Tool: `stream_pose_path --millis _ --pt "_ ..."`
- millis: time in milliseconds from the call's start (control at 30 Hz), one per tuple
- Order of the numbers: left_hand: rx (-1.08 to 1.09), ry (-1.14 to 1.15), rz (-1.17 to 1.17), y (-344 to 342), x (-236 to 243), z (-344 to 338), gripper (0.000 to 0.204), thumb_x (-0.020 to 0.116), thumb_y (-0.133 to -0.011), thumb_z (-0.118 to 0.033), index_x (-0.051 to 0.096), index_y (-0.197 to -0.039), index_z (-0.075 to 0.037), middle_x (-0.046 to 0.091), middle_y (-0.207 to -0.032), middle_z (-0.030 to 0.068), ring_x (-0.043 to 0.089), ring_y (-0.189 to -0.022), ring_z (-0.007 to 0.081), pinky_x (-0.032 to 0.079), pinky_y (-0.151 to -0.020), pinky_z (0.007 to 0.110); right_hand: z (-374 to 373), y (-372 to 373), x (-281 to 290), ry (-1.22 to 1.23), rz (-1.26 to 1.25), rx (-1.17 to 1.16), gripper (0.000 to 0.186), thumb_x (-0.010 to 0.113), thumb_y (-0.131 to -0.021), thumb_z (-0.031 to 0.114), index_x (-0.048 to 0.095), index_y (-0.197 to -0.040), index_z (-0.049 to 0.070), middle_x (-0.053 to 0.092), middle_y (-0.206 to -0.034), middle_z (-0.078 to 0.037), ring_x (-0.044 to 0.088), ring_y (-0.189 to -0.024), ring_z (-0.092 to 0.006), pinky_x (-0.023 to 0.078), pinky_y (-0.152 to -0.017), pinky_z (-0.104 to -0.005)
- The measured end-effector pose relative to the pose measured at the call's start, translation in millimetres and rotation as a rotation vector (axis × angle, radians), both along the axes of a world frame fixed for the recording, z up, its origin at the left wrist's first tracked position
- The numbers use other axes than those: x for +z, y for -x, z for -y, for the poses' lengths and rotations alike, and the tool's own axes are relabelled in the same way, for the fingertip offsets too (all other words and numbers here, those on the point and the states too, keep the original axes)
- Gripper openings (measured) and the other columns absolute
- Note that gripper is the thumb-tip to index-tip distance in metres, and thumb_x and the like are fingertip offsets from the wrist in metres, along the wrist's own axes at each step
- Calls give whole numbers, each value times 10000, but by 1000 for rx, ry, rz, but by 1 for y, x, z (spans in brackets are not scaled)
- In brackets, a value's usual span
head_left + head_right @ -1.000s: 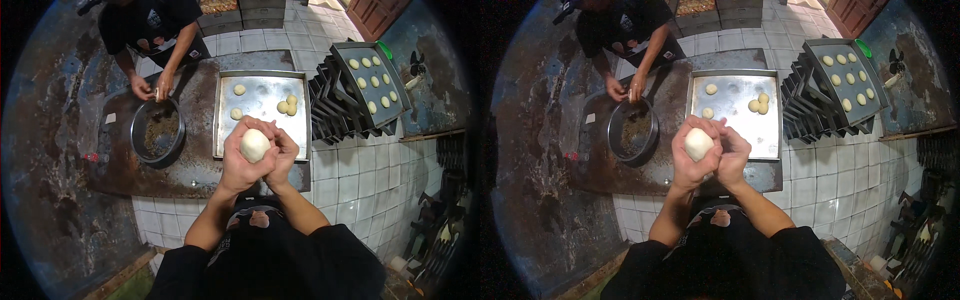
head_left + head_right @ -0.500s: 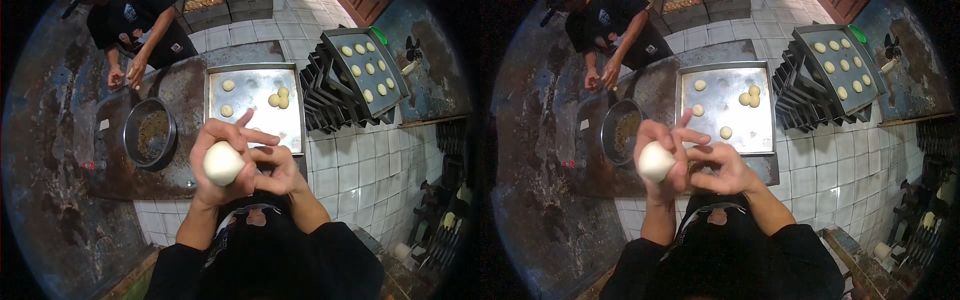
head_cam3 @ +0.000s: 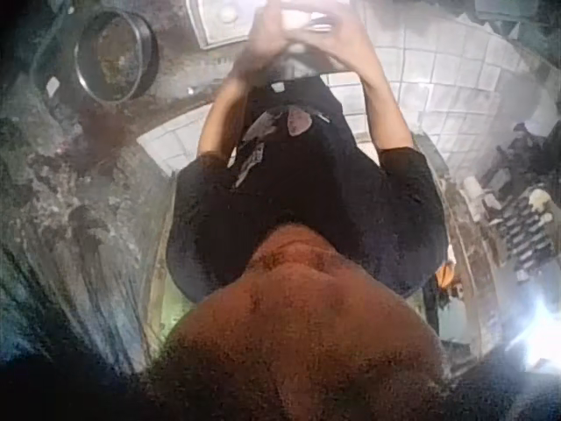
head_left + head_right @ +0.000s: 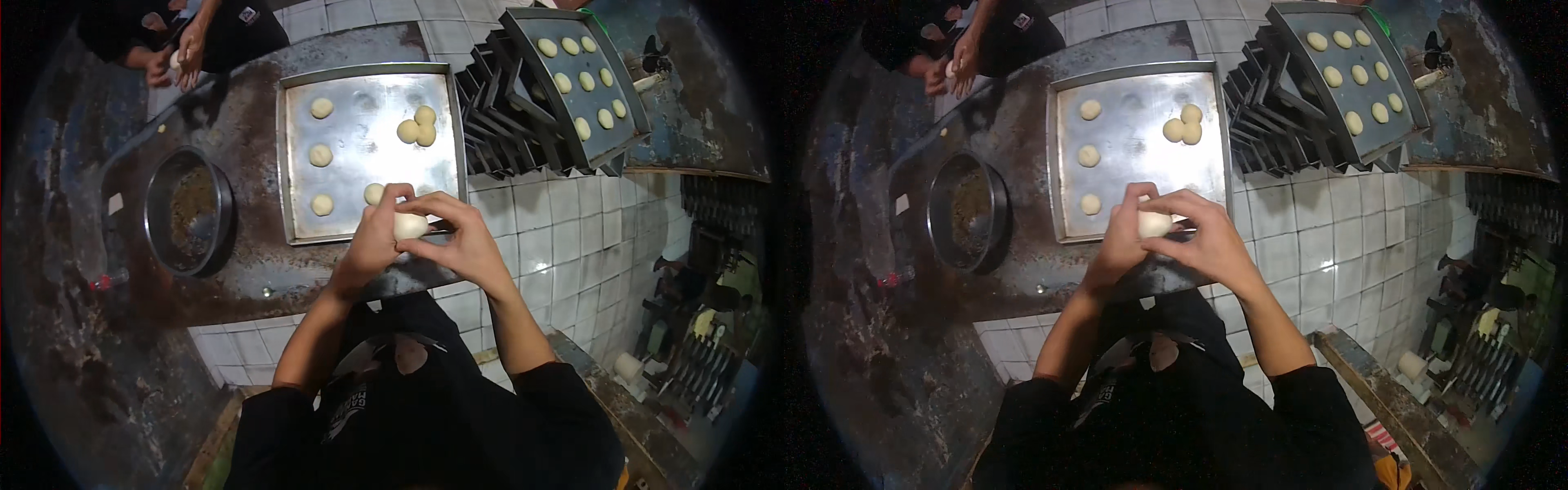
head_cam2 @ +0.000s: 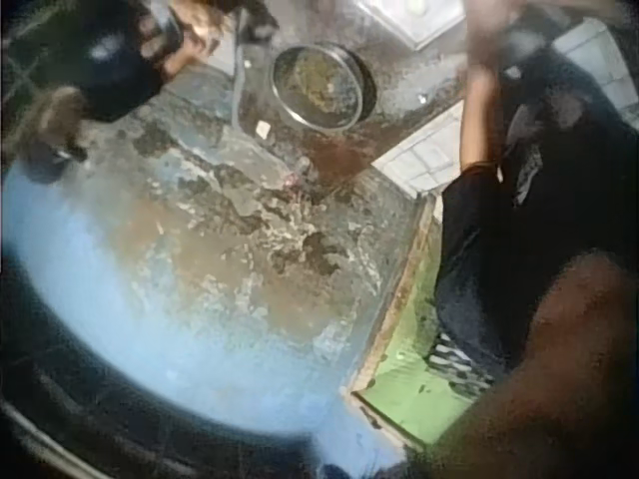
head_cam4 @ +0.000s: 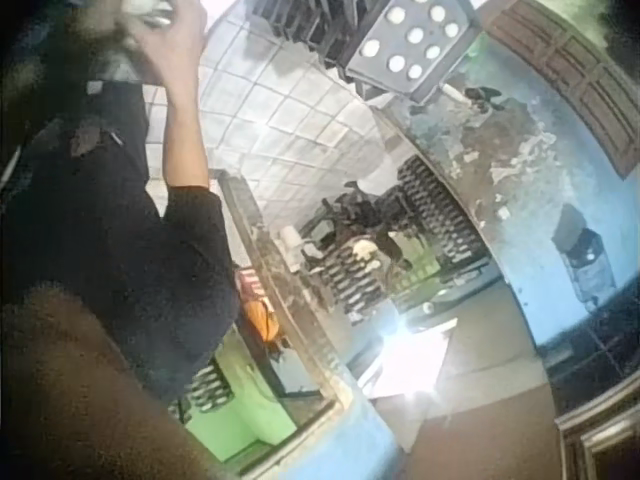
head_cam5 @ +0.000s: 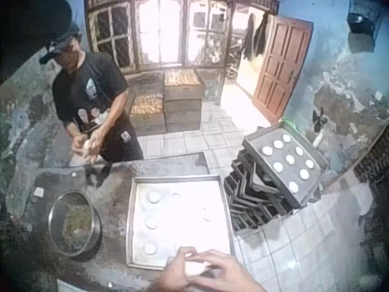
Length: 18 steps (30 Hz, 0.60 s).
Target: The person prepares filled dough balls by taking a portion of dough, flattening it, adding a scoop of filling from a bowl, sealing the dough around the filling, and placing the finished balls onto a metal tray.
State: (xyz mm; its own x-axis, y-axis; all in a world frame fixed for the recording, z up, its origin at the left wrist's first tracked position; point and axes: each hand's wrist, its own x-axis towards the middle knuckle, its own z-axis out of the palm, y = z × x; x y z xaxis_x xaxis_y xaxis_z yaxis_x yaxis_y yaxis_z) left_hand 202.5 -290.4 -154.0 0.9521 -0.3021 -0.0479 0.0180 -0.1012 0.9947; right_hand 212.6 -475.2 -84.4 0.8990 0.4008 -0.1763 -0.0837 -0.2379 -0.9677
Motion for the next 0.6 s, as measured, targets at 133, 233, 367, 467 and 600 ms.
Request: stream_pose_path --millis 133,233,367,467,600 --pt "3 -188 80 -14 -71 19 809 916 -767 -192 428 -1393 -36 670 -1020 192 701 -962 227 569 -883 415 25 -18 -61 81 -69 -57 421 869 -812 87 761 -1214 28 723 -1161 -84 704 -1058 -190 595 -864 -317" --pt "63 -274 -2 -16 -77 -6 944 875 -798 -133 311 -1552 -72 660 -1035 154 654 -847 252 570 -859 404 43 -38 -137 273 17 -94 416 820 -820 53 757 -1231 43 730 -1158 -117 734 -1037 -258 602 -874 -375" --pt "191 -297 -107 30 -104 -76 1022 873 -781 -111 267 -1604 -87 596 -1267 175 578 -760 180 551 -813 356 42 -47 -238 647 23 154 608 807 -864 162 627 -1429 24 643 -1396 -181 661 -1247 -345 528 -1075 -457" --pt "316 -391 -293 77 -99 -125 995 865 -780 -94 295 -1596 -83 568 -1358 170 559 -737 160 536 -768 339 43 -35 -293 1041 553 348 923 653 -979 446 250 -1631 -67 188 -1749 -226 211 -1611 -406 224 -1300 -536" --pt "405 -540 -363 153 -105 -159 928 862 -783 -82 357 -1562 -56 565 -1388 177 619 -984 246 526 -903 379 39 -52 -284 859 400 324 852 714 -950 419 368 -1595 -18 336 -1686 -225 348 -1553 -395 326 -1258 -519"
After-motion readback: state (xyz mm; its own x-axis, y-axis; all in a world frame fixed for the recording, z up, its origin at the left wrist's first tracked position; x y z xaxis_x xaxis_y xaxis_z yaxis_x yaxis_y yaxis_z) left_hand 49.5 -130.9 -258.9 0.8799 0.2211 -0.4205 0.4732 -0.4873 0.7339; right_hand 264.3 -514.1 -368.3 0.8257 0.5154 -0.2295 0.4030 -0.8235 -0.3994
